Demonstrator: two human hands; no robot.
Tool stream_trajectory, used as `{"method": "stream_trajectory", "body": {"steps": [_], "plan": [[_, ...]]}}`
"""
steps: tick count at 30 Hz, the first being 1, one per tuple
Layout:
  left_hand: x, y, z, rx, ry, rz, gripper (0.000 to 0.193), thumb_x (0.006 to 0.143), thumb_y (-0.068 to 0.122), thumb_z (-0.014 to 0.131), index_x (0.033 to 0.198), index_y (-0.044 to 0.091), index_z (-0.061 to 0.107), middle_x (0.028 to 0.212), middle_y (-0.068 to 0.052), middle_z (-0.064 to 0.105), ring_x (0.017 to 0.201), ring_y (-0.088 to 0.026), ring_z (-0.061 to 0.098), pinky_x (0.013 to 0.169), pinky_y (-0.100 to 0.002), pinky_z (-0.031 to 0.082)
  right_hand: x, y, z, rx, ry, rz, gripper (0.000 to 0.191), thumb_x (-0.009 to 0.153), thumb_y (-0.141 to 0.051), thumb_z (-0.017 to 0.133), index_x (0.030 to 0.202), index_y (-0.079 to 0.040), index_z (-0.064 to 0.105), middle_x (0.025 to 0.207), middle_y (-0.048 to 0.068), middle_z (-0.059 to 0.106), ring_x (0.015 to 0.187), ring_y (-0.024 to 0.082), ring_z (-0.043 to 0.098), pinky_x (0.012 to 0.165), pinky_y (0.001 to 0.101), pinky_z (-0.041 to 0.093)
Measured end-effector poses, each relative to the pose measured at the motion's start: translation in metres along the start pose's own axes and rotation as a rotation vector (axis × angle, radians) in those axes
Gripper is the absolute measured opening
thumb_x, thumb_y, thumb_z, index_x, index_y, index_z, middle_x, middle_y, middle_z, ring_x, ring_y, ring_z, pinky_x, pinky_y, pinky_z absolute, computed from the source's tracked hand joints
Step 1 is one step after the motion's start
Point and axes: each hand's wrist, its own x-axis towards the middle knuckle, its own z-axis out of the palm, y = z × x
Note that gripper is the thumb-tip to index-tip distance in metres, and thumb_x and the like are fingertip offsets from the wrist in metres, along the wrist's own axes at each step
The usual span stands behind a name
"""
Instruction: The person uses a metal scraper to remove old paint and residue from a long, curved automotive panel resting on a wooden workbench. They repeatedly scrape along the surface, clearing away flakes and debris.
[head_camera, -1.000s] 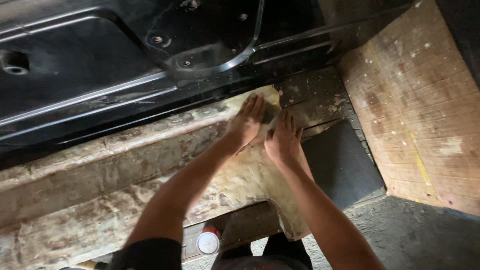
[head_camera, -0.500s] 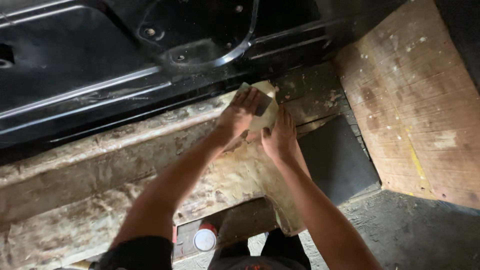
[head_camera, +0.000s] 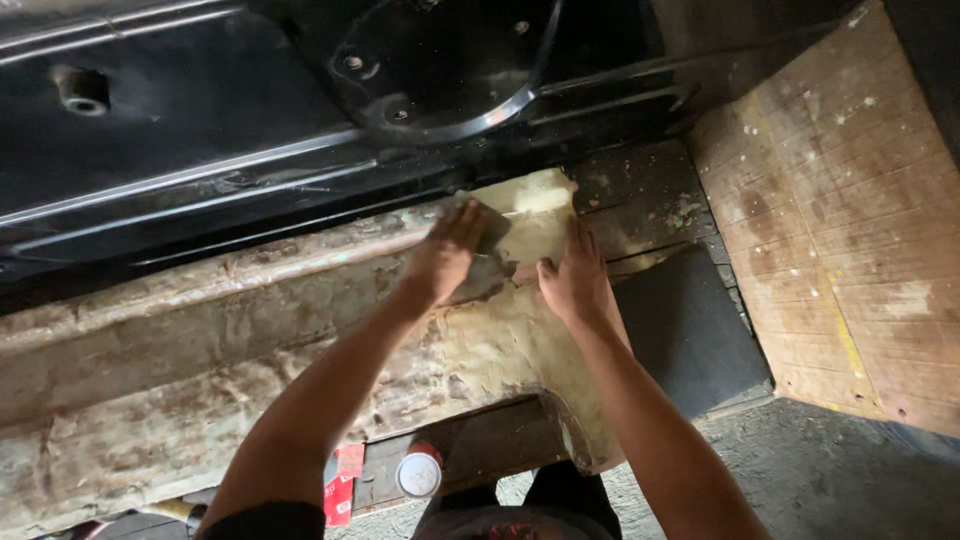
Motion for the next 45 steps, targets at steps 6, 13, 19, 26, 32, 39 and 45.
{"method": "stream_trajectory", "body": {"steps": [6, 13, 19, 26, 32, 39, 45], "plan": [[0.040, 0.006, 0.013, -0.005, -0.152, -0.160, 0.064, 0.088, 0.011, 0.056, 0.148, -0.007, 0.044, 0.154, -0.026, 0.044, 0.141, -0.039, 0.042, 0.117, -0.046, 0.033, -0.002, -0.006, 0.001, -0.006, -0.005, 0.022, 0.084, 0.083, -0.025, 0.074, 0.154, 0.000, 0.036, 0.150, 0.026, 0.046, 0.138, 0.043, 0.046, 0.115, 0.0505, 0.038], [-0.016, -0.035, 0.006, 0.064, -0.195, -0.142, 0.061, 0.098, 0.011, 0.049, 0.156, -0.005, 0.038, 0.161, -0.025, 0.040, 0.150, -0.038, 0.041, 0.126, -0.044, 0.031, -0.005, -0.005, 0.006, 0.044, 0.087, -0.054, 0.078, 0.083, -0.022, 0.073, 0.152, 0.000, 0.043, 0.146, 0.027, 0.052, 0.133, 0.044, 0.050, 0.112, 0.0504, 0.043], [-0.005, -0.009, -0.005, 0.353, -0.414, -0.051, 0.086, 0.076, 0.027, 0.050, 0.154, -0.004, 0.033, 0.164, -0.023, 0.029, 0.151, -0.039, 0.028, 0.122, -0.048, 0.024, -0.007, -0.010, 0.003, -0.061, 0.144, -0.113, 0.082, 0.079, -0.024, 0.078, 0.149, 0.002, 0.044, 0.141, 0.029, 0.051, 0.128, 0.048, 0.050, 0.108, 0.0536, 0.042], [-0.029, -0.017, -0.013, 0.233, -0.210, -0.069, 0.073, 0.092, 0.004, 0.056, 0.161, 0.003, 0.031, 0.171, -0.016, 0.022, 0.160, -0.036, 0.015, 0.132, -0.044, 0.010, -0.009, -0.017, 0.001, 0.001, 0.082, -0.054, 0.078, 0.085, -0.026, 0.074, 0.153, -0.004, 0.044, 0.143, 0.026, 0.055, 0.131, 0.046, 0.053, 0.112, 0.0519, 0.044], [-0.063, -0.050, -0.025, 0.286, -0.440, -0.184, 0.077, 0.088, 0.006, 0.054, 0.159, 0.000, 0.024, 0.169, -0.019, 0.018, 0.157, -0.039, 0.011, 0.129, -0.049, 0.006, -0.010, -0.015, 0.003, -0.033, 0.083, -0.053, 0.079, 0.084, -0.026, 0.073, 0.153, -0.002, 0.043, 0.146, 0.028, 0.052, 0.129, 0.048, 0.052, 0.108, 0.0531, 0.043], [-0.026, 0.028, -0.020, -0.177, -0.434, -0.226, 0.067, 0.099, 0.014, 0.059, 0.160, 0.004, 0.032, 0.169, -0.018, 0.022, 0.158, -0.038, 0.018, 0.129, -0.052, 0.018, -0.014, -0.026, -0.002, -0.004, 0.128, -0.141, 0.079, 0.083, -0.023, 0.077, 0.153, -0.004, 0.045, 0.140, 0.029, 0.057, 0.128, 0.048, 0.054, 0.110, 0.0551, 0.044], [-0.094, -0.022, -0.067, -0.075, -0.533, -0.369, 0.086, 0.086, 0.013, 0.070, 0.159, 0.003, 0.026, 0.166, -0.018, 0.013, 0.152, -0.040, 0.019, 0.121, -0.053, 0.022, -0.016, -0.031, -0.004, 0.011, 0.103, -0.093, 0.077, 0.084, -0.020, 0.075, 0.153, -0.004, 0.044, 0.142, 0.031, 0.056, 0.127, 0.050, 0.054, 0.107, 0.0537, 0.045]]}}
